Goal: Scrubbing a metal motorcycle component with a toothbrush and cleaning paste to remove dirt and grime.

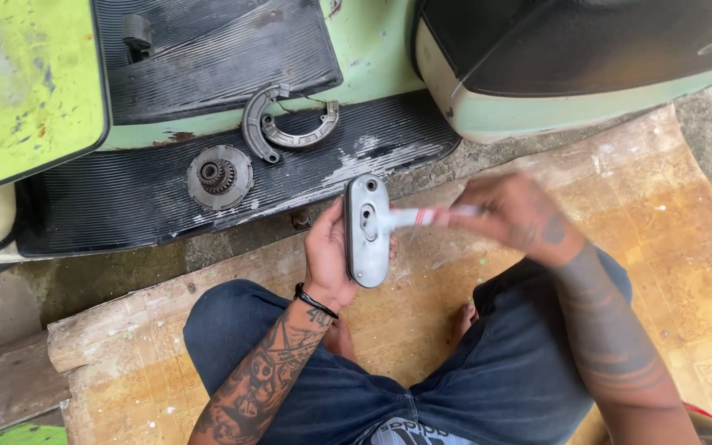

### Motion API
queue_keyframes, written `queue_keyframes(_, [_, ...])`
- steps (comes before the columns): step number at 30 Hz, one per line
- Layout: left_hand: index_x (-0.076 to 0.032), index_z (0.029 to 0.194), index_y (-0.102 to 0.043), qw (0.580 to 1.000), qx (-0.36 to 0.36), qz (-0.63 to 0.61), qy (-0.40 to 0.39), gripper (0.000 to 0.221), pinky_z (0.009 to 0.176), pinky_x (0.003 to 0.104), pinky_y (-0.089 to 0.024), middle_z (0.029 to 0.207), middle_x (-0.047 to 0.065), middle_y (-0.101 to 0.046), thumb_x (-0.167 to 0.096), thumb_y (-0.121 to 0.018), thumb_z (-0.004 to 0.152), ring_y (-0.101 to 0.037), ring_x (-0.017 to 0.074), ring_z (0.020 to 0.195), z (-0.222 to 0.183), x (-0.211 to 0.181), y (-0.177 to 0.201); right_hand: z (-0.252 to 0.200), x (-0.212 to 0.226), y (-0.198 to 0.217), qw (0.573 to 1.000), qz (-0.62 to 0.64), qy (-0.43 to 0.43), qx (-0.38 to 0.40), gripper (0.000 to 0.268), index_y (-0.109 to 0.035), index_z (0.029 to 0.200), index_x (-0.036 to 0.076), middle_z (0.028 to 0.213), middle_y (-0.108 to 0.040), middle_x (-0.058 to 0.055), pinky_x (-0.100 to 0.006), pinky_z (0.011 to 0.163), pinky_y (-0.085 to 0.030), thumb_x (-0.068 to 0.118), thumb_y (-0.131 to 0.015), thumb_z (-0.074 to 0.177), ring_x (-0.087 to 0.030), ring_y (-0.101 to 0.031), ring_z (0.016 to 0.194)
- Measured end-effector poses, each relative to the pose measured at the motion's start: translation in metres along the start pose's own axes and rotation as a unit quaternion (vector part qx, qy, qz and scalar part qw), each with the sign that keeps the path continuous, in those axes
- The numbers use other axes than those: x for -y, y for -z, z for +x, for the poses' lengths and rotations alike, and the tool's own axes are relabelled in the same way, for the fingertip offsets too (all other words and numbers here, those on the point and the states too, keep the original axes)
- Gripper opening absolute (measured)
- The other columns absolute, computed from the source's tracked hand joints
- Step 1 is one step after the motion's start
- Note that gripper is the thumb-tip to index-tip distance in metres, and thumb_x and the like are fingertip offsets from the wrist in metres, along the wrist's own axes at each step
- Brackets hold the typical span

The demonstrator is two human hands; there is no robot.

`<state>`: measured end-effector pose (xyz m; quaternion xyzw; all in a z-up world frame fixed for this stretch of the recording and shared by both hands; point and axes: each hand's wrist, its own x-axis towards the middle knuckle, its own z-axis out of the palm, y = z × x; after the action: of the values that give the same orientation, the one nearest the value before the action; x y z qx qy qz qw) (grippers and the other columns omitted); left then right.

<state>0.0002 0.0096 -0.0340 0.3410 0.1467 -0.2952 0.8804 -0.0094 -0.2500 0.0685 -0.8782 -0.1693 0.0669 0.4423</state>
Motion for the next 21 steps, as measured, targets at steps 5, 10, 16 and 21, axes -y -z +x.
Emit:
queue_keyframes(5, [-0.005,0.131,-0.061,0.999,0.025,-0.011,-0.021,0.057,0.065,0.04,-0.06,0.109,0.022,-0.071,-0.048,-0.041,0.1,-0.07,0.0318,0.082,-0.01,-0.011,-0.021,-0.004,0.013,0.005,0.998,-0.035,0.023,-0.049,0.033,-0.079,0.081,0.001,0.059,-0.068,-0.014,-0.031,0.044,-0.041,0.032,-0.073,0.093,-0.021,-0.054,0.042])
queue_keyframes(10, [-0.005,0.141,-0.056,0.999,0.024,-0.021,-0.022,0.061,0.067,0.044,-0.058,0.133,0.021,-0.065,-0.045,-0.041,0.098,-0.068,0.0326,0.09,-0.007,-0.003,-0.012,-0.003,-0.003,-0.001,1.0,-0.018,0.01,-0.012,0.033,-0.08,0.081,0.004,0.058,-0.069,-0.011,-0.029,0.044,-0.044,0.035,-0.074,0.091,-0.021,-0.057,0.042])
queue_keyframes(16, [-0.005,0.145,-0.054,0.998,0.054,-0.043,-0.012,0.063,0.069,0.047,-0.057,0.135,0.021,-0.062,-0.044,-0.042,0.098,-0.066,0.0362,0.091,-0.007,-0.007,-0.016,-0.005,-0.005,0.002,0.999,0.008,0.011,-0.033,0.029,-0.082,0.085,0.01,0.062,-0.07,-0.008,-0.027,0.047,-0.045,0.037,-0.072,0.091,-0.016,-0.054,0.045])
queue_keyframes(21, [-0.001,0.144,-0.052,0.993,0.094,-0.06,0.042,0.072,0.076,0.046,-0.057,0.106,0.019,-0.062,-0.054,-0.041,0.097,-0.065,0.0336,0.092,-0.003,-0.002,-0.012,0.001,-0.02,0.02,0.996,-0.07,0.012,-0.06,0.035,-0.079,0.087,0.0,0.06,-0.066,-0.011,-0.029,0.046,-0.043,0.034,-0.073,0.096,-0.019,-0.052,0.043])
